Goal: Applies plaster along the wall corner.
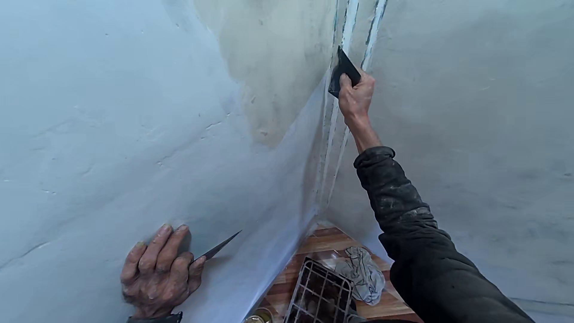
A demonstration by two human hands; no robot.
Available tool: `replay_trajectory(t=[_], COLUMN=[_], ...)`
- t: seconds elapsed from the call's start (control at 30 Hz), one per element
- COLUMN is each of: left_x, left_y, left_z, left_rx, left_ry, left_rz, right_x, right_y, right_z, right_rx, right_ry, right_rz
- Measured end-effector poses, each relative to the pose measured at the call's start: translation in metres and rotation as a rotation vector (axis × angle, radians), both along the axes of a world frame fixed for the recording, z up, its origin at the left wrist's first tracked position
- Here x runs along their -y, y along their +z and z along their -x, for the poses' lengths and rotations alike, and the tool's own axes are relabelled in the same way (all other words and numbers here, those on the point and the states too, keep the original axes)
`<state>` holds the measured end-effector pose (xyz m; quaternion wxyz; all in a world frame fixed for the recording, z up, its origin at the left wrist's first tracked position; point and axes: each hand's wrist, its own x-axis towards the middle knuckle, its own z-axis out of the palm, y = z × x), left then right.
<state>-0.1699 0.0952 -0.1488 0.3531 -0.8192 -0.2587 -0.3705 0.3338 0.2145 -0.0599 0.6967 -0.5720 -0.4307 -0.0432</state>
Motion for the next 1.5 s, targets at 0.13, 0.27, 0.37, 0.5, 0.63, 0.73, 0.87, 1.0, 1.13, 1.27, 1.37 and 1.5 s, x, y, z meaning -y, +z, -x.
replay_trajectory(t=[0.13,0.27,0.37,0.5,0.63,0.73,0.87,1.0,1.13,1.27,1.37,1.5], left_x=[0.001,0.001,0.001,0.001,0.001,0.001,0.002,0.002,0.002,0.002,0.002,0.002], left_y=[0.000,0.001,0.000,0.001,0.001,0.002,0.003,0.002,0.003,0.003,0.002,0.002], left_z=[-0.001,0.000,0.000,-0.001,-0.003,-0.004,-0.004,-0.004,-0.005,-0.005,-0.005,-0.005], left_rx=[0.000,0.000,0.006,0.008,0.013,0.013,0.023,0.017,0.018,0.021,0.026,0.033], left_ry=[-0.003,-0.013,-0.022,-0.022,-0.009,-0.012,-0.013,-0.021,-0.029,-0.036,-0.046,-0.057], left_rz=[0.001,0.001,0.008,0.005,0.002,0.014,0.019,0.022,0.023,0.025,0.026,0.037], right_x=[-0.014,-0.021,-0.024,-0.027,-0.028,-0.024,-0.017,-0.007,0.003,0.055,0.080,0.077], right_y=[0.011,0.019,0.019,0.018,0.015,0.013,0.007,0.001,-0.007,-0.004,-0.010,-0.030], right_z=[-0.001,0.002,0.005,0.007,0.010,0.013,0.021,0.037,0.056,0.100,0.123,0.139], right_rx=[0.024,0.037,0.051,0.015,-0.008,-0.003,0.041,0.086,0.155,0.229,0.294,0.365], right_ry=[-0.050,-0.102,-0.089,-0.048,0.015,0.051,0.060,0.101,0.099,0.156,0.182,0.161], right_rz=[0.038,0.081,0.094,0.055,0.022,-0.003,-0.002,-0.031,-0.037,0.106,0.171,0.041])
